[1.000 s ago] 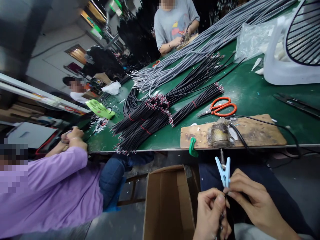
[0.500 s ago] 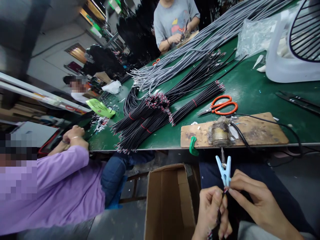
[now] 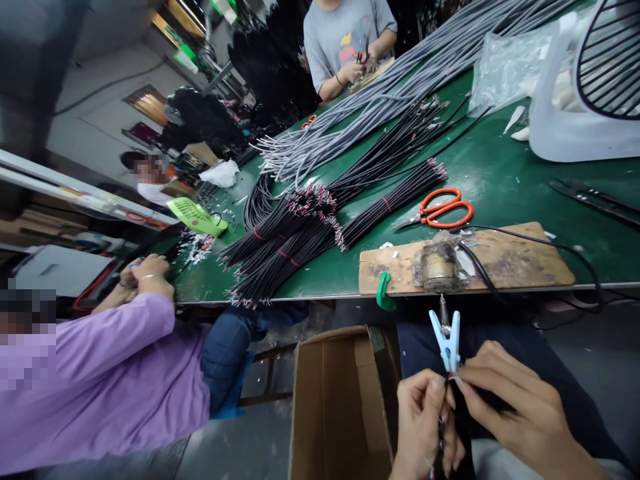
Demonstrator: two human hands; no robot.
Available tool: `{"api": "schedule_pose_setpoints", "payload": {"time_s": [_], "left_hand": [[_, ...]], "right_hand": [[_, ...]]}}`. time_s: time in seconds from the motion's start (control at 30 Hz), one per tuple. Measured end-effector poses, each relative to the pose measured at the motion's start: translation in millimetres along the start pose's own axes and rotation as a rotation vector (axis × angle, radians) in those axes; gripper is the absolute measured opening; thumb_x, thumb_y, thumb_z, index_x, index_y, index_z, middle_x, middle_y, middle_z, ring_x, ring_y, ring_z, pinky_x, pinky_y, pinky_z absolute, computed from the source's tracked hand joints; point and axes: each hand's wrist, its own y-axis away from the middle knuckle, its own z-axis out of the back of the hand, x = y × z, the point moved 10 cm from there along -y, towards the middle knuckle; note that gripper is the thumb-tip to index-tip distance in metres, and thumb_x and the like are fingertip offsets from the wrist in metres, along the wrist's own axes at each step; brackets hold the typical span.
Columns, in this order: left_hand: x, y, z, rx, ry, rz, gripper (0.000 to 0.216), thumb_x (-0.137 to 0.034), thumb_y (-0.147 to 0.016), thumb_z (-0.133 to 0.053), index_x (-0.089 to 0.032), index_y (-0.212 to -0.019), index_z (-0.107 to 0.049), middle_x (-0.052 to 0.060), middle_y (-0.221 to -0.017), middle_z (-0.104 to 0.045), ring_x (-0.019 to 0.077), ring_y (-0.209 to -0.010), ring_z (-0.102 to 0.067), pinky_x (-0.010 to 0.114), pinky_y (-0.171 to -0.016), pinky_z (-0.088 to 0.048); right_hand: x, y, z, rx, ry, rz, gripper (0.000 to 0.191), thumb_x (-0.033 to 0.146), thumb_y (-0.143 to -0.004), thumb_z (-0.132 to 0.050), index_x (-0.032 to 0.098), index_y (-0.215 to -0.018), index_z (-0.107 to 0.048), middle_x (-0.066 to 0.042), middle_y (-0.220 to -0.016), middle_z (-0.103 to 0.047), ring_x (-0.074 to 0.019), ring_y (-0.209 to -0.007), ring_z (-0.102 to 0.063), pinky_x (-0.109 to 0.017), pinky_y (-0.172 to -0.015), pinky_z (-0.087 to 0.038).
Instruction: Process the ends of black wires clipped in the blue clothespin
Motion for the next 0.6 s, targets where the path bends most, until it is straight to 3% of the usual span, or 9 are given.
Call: {"api": "schedule_pose_setpoints", "payload": {"time_s": [0.17,0.37,0.47,0.6], "left_hand": [[-1.1,0.8,5.5,-0.066,-0.044,-0.010,0.046,-0.054,-0.087,-0.057,-0.019,-0.062,-0.042,-0.012,-0.029,-0.033,0.0019,-0.016,-0.027,0.010,-0.019,-0.027],[0.0,3.3,3.6,-0.048,-0.013,0.018,0.046,-0.056,-0.086,-0.057,-0.019,-0.063,-0.043,-0.012,-0.029,-0.032,0.0019,-0.016,-0.026,0.009,-0.017,-0.025],[0.2,3.3,2.2,-0.050,-0.025,0.036,0.047,-0.058,-0.084,-0.059,-0.019,-0.063,-0.043,-0.012,-0.028,-0.033,0.0020,-0.015,-0.028,0.009,-0.018,-0.027],[-0.9,2.6,4.7,-0.111,-0.079,0.035,0.050,-0.061,-0.078,-0.063,-0.018,-0.062,-0.044,-0.012,-0.032,-0.036,0.0004,-0.016,-0.028,0.009,-0.019,-0.029]], "right_hand": [[7.9,3.5,-0.7,-0.008,0.051,0.049,0.029,0.005,-0.073,-0.071,0.025,-0.094,-0.066,0.000,-0.078,-0.072,-0.0194,-0.071,-0.065,-0.039,-0.090,-0.044],[-11.1,-4.7,-5.9,0.070,-0.098,-0.103,0.023,0.006,-0.085,-0.062,0.025,-0.098,-0.064,-0.001,-0.081,-0.069,-0.0175,-0.074,-0.062,-0.035,-0.084,-0.046],[-12.2,-5.4,-12.9,0.144,-0.158,-0.110,0.021,0.007,-0.087,-0.059,0.025,-0.098,-0.063,-0.002,-0.082,-0.068,-0.0177,-0.077,-0.060,-0.032,-0.076,-0.047],[-9.2,-3.6,-12.2,0.124,-0.162,-0.109,0.018,0.006,-0.088,-0.056,0.023,-0.093,-0.060,-0.002,-0.080,-0.065,-0.0173,-0.074,-0.058,-0.033,-0.078,-0.046]]}}
